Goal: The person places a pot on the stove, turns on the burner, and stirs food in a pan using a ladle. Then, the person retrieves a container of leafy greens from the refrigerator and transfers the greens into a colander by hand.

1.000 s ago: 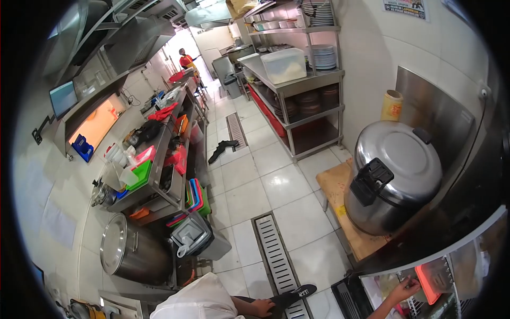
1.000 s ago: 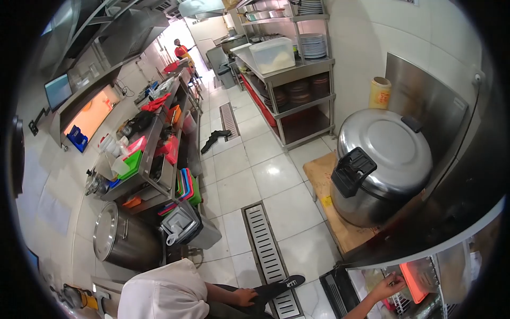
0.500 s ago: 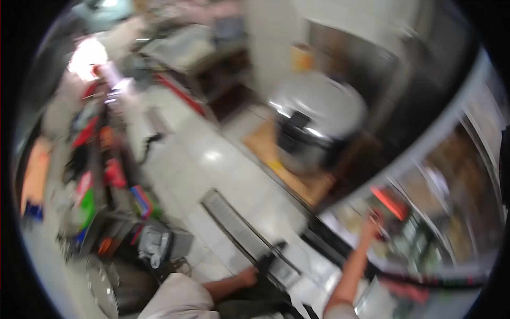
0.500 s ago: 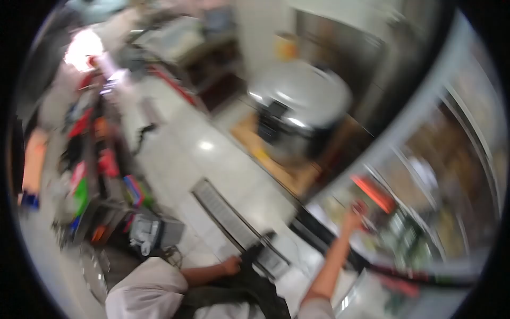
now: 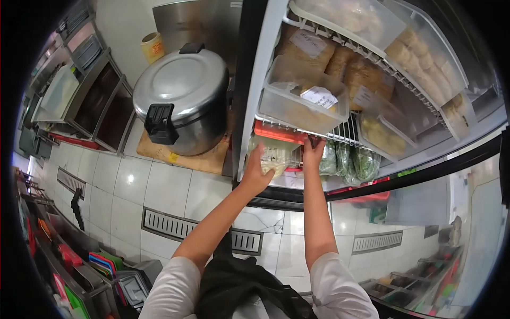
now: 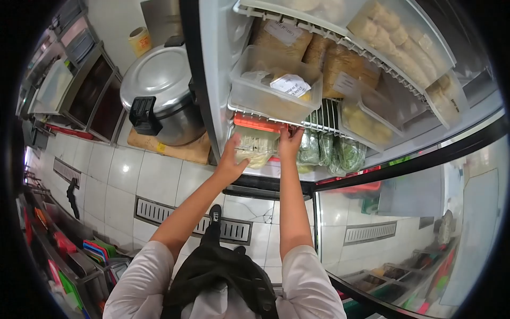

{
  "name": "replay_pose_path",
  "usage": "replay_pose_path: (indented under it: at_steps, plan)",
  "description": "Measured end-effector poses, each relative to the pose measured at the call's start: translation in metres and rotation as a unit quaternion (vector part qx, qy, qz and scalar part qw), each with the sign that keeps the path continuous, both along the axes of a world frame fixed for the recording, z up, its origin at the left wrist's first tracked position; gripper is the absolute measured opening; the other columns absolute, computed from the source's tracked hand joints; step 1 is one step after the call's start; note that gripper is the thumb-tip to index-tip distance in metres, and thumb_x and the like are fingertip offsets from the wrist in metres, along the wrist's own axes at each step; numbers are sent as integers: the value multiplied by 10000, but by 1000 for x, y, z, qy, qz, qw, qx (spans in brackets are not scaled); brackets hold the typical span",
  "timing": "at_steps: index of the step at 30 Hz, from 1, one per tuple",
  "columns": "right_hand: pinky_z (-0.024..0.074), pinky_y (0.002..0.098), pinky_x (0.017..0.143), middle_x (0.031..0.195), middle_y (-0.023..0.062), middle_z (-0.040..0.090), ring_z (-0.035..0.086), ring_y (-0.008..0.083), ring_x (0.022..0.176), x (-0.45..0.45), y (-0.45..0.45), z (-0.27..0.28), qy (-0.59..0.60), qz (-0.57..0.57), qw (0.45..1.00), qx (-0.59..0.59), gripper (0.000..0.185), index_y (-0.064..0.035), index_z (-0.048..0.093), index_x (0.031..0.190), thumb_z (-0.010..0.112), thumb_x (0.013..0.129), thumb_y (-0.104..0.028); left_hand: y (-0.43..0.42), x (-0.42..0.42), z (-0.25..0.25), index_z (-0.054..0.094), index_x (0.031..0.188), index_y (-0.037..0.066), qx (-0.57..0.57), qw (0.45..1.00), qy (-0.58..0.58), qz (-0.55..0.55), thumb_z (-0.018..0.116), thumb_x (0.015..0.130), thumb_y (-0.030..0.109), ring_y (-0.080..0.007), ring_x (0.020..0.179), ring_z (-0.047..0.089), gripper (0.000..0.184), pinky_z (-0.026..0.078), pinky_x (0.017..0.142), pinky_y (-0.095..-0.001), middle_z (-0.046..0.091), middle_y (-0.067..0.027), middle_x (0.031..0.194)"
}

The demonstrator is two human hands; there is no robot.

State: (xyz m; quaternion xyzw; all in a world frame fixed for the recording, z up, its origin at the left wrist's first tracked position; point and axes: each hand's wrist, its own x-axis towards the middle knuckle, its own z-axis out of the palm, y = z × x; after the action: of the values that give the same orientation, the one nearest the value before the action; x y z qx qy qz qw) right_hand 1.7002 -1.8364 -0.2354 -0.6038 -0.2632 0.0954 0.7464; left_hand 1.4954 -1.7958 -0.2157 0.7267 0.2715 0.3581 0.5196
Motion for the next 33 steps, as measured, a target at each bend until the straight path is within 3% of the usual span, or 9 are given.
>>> replay_pose_path:
  at_steps: [2, 8, 13, 15, 17, 19, 21, 27, 33]
  plan:
    - [455, 269, 766, 1097, 140, 534, 527, 142, 967, 20, 10, 1, 79, 49, 992, 88, 379, 6, 426, 1185, 562, 835, -47, 23, 35, 1, 314, 1312, -5, 54, 997, -29, 56, 687, 684, 80, -338, 1201, 403, 735, 342, 990, -386, 398, -208, 1288]
    - [392, 355, 931, 1164, 163, 553, 512, 280, 1079, 45, 23, 10, -22, -39, 989, -144, 380, 15, 510, 1169, 541, 861, -206, 73, 83, -24, 355, 1298, -1, -61, 991, 88, 76, 705, 652, 91, -349, 1204, 420, 741, 351, 987, -384, 431, -226, 1293]
    - [382, 366, 944, 1167, 173, 550, 498, 282, 1100, 52, 28, 7, -86, 59, 967, -232, 396, 9, 520, 1160, 558, 849, -233, 97, 103, -65, 405, 1241, 21, -137, 990, -32, -6, 671, 651, -6, -284, 1020, 565, 647, 443, 901, -344, 570, -155, 1120]
    - [373, 372, 955, 1167, 178, 549, 487, 286, 1112, 43, 29, 17, -130, 58, 953, -268, 419, 11, 512, 1169, 556, 849, -256, 95, 108, -62, 366, 1265, 42, -283, 952, -113, -39, 623, 624, -100, -259, 1020, 578, 704, 466, 900, -365, 559, -136, 1134]
    - [384, 359, 945, 1150, 157, 558, 496, 264, 1097, 42, 29, 12, -116, 79, 946, -293, 439, 9, 502, 1172, 631, 800, -186, 82, 99, -43, 462, 1190, 38, -172, 984, -45, 13, 683, 587, -16, -288, 1025, 566, 645, 434, 915, -367, 582, -135, 1117]
    - [389, 343, 937, 1137, 136, 564, 503, 234, 1090, 24, 19, 22, -23, 95, 963, -250, 462, 4, 507, 1157, 680, 741, -96, 79, 90, -59, 462, 1193, 34, -82, 996, -41, 13, 703, 532, -13, -294, 1094, 510, 705, 376, 966, -363, 553, -129, 1149]
    - [399, 319, 918, 1121, 96, 563, 509, 182, 1078, 5, 12, 30, 36, 87, 979, -181, 563, -12, 498, 1145, 725, 634, 55, 72, 80, -51, 424, 1229, 38, -122, 990, -67, 20, 698, 514, -32, -291, 1135, 464, 768, 337, 995, -360, 507, -130, 1180]
    - [425, 287, 860, 1080, 61, 552, 527, 161, 1020, 6, -14, 2, 165, 116, 977, -66, 514, -35, 448, 1182, 641, 710, 26, 57, 64, -50, 128, 1414, 81, -127, 991, -32, 3, 611, 562, -133, -260, 1283, 274, 1002, 263, 1047, -338, 251, -125, 1382]
    - [461, 257, 742, 1043, 83, 567, 561, 131, 901, 3, -12, 48, 176, 50, 983, 21, 332, -23, 474, 1120, 613, 827, -91, 23, 65, -41, 158, 1360, -3, 21, 989, 103, 101, 672, 561, -34, -356, 1289, 188, 950, 176, 1064, -431, 217, -221, 1333]
